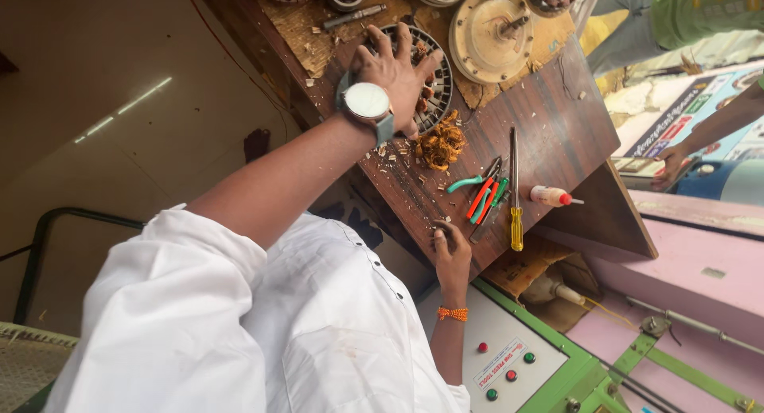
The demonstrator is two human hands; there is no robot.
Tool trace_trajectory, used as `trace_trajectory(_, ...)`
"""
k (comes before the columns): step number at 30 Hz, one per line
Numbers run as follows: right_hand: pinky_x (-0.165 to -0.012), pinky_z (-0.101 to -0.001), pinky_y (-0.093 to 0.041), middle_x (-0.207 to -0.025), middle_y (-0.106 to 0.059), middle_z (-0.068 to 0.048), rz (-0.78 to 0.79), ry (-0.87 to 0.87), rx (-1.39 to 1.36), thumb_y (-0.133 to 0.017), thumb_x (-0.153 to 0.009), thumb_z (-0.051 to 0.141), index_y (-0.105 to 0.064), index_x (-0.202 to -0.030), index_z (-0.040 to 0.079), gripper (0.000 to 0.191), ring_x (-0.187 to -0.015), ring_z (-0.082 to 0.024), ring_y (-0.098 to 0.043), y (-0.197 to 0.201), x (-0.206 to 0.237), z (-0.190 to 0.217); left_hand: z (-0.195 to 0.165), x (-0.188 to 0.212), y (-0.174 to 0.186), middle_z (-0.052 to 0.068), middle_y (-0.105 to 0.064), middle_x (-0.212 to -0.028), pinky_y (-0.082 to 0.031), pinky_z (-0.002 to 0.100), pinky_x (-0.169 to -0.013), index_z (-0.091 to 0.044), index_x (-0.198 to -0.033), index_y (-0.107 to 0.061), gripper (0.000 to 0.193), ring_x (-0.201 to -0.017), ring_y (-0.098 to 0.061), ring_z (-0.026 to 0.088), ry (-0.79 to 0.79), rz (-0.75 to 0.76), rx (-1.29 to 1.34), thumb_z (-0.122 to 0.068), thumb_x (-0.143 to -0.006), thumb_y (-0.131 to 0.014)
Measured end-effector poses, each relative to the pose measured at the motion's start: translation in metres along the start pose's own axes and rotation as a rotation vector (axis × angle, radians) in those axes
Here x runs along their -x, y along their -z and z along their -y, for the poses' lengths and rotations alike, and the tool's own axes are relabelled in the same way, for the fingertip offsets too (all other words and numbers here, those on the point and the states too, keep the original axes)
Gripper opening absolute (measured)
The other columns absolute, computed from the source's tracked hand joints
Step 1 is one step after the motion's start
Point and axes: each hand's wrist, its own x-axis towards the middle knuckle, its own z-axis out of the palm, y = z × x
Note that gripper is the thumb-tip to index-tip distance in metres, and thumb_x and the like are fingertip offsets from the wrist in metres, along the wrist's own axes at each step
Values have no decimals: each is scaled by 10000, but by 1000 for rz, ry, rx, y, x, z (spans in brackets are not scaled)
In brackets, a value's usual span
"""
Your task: The person uses pliers to remove copper windings from the slots of a motor stator core on a workbench. They repeatedly pull out coils and trim them, leaving the stator progressively stripped of windings.
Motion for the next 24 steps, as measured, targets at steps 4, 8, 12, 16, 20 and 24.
trace_trajectory(4, -773, -277, -558, -968, -713, -70, -57, 27, -113, -598, -1024, 119, -686, -1215, -29, 257, -857, -127, -669, -3, 2, 22, 18, 11, 9, 355, -99, -1608, -313, 734, -1087, -343, -1609, -132, 1435, -1426, -234, 582, -94, -110, -35, -645, -481, -965)
trace_trajectory(8, -754, -322, -569, -973, -716, -83, -38, -36, -419, -585, -1021, 124, -653, -1225, -35, 268, -850, -159, -685, -12, 1, 68, 36, 38, 43, 364, -216, -1592, -455, 677, -1001, -299, -1556, -195, 1318, -1380, -373, 561, -128, -138, 84, -695, -539, -935)
trace_trajectory(12, -814, -343, -569, -1002, -686, -74, 159, 48, -736, -562, -1073, 266, -571, -1319, -15, 374, -868, -160, -654, -31, -14, 141, 47, 47, 73, 365, -261, -1514, -513, 631, -928, -385, -1536, -104, 1359, -1281, -442, 568, -252, -286, 334, -717, -526, -949)
trace_trajectory(16, -837, -332, -532, -1014, -641, -42, 376, 142, -977, -431, -1154, 512, -516, -1335, 60, 494, -903, -158, -599, -62, -59, 206, 64, 40, 56, 290, -388, -1479, -519, 625, -1039, -387, -1598, -66, 1335, -1325, -472, 557, -516, -247, 871, -666, -642, -955)
trace_trajectory(20, -745, -313, -565, -939, -692, -53, -230, -122, -997, -362, -989, 400, -571, -1157, 65, 429, -835, -159, -677, -79, -102, 238, 58, 23, 20, 319, -322, -1551, -443, 682, -1091, -373, -1600, -32, 1284, -1390, -417, 552, -739, -439, 970, -814, -690, -824)
trace_trajectory(24, -713, -309, -497, -884, -630, -54, -221, 313, -543, -451, -1154, 437, -587, -1140, 4, 454, -775, -140, -607, -78, -125, 247, 72, -14, 8, 230, -282, -1687, -367, 745, -1085, -353, -1651, 3, 1058, -1522, -354, 471, -652, -375, 812, -939, -893, -444)
